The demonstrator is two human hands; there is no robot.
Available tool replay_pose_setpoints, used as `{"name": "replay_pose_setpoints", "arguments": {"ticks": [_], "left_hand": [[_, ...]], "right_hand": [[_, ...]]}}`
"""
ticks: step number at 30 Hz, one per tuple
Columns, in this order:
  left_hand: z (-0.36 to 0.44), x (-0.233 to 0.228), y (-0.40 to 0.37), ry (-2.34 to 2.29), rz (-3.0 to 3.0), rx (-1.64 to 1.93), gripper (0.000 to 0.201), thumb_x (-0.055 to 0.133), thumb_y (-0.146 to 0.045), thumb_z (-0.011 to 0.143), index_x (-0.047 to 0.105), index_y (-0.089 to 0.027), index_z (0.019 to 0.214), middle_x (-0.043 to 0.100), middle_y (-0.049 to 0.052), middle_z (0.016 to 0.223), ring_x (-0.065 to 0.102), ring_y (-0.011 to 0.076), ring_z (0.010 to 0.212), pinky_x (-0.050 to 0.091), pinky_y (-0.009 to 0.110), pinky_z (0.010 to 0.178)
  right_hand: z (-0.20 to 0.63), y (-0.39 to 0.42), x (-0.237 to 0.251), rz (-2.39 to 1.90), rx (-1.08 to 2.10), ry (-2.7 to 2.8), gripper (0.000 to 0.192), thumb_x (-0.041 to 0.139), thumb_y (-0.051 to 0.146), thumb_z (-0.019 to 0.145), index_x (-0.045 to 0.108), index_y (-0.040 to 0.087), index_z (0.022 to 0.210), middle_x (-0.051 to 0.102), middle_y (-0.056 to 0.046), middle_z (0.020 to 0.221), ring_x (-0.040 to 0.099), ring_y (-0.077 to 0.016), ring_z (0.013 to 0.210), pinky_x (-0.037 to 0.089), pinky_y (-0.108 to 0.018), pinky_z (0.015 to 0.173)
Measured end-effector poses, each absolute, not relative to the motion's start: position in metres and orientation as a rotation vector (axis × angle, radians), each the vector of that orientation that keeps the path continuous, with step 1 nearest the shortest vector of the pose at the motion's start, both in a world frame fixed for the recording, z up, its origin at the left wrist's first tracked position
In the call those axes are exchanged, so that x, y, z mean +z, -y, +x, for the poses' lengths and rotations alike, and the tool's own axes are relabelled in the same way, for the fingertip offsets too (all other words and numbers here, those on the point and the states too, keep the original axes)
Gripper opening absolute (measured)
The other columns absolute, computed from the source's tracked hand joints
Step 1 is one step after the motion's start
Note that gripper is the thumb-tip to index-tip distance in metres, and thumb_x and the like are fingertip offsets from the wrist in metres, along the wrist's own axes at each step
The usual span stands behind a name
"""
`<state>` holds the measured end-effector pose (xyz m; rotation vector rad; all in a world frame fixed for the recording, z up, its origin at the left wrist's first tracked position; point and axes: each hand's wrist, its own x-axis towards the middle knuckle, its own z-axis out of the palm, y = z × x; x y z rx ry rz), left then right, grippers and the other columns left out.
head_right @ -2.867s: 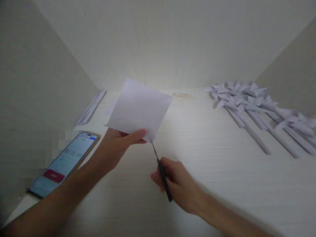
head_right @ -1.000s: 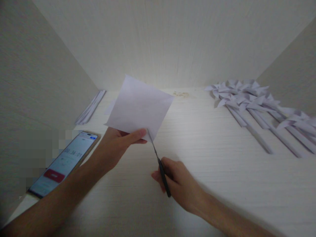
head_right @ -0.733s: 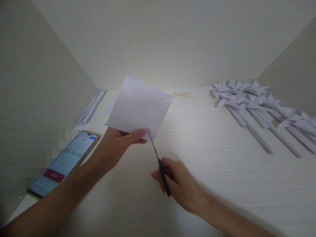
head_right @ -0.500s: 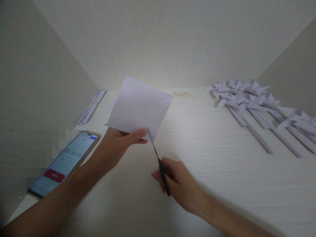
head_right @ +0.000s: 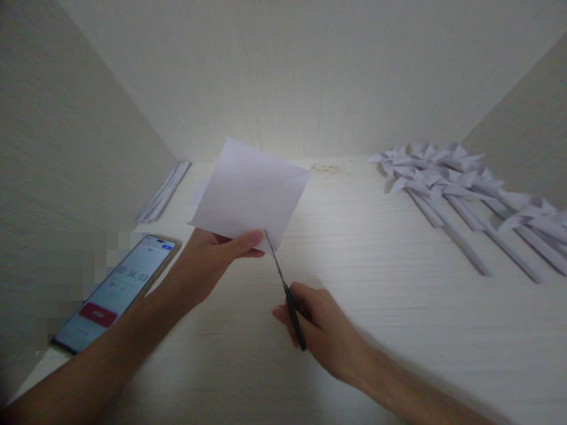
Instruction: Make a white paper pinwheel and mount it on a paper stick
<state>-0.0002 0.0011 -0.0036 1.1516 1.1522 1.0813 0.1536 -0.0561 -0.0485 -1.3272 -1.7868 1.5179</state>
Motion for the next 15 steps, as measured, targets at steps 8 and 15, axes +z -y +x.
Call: {"name": "replay_pose_setpoints", "arguments": {"ticks": [8, 15], "left_hand": [[-0.0006, -0.0016, -0.0019, -1.164, 1.140, 1.046, 0.030, 0.063, -0.030, 0.058, 0.061, -0.013, 0.083, 0.065, 0.005, 0.082, 0.061, 0.0169, 0.070, 0.053, 0.027, 0.059], [-0.0012, -0.0021, -0.0018, -1.129, 1.138, 1.004, 0.031, 0.061, -0.029, 0.061, 0.059, -0.011, 0.086, 0.065, 0.007, 0.083, 0.062, 0.0170, 0.068, 0.053, 0.026, 0.059]], "right_hand": [[0.1533, 0.0555, -0.0496, -1.328, 1.542, 1.760, 0.030, 0.041, 0.040, 0.079, 0.039, 0.018, 0.059, 0.043, 0.004, 0.048, 0.039, -0.0074, 0.044, 0.031, -0.020, 0.042], [0.1532, 0.0560, -0.0498, -1.316, 1.529, 1.759, 0.031, 0.040, 0.040, 0.080, 0.039, 0.018, 0.058, 0.043, 0.004, 0.047, 0.039, -0.0071, 0.044, 0.031, -0.020, 0.042]]}}
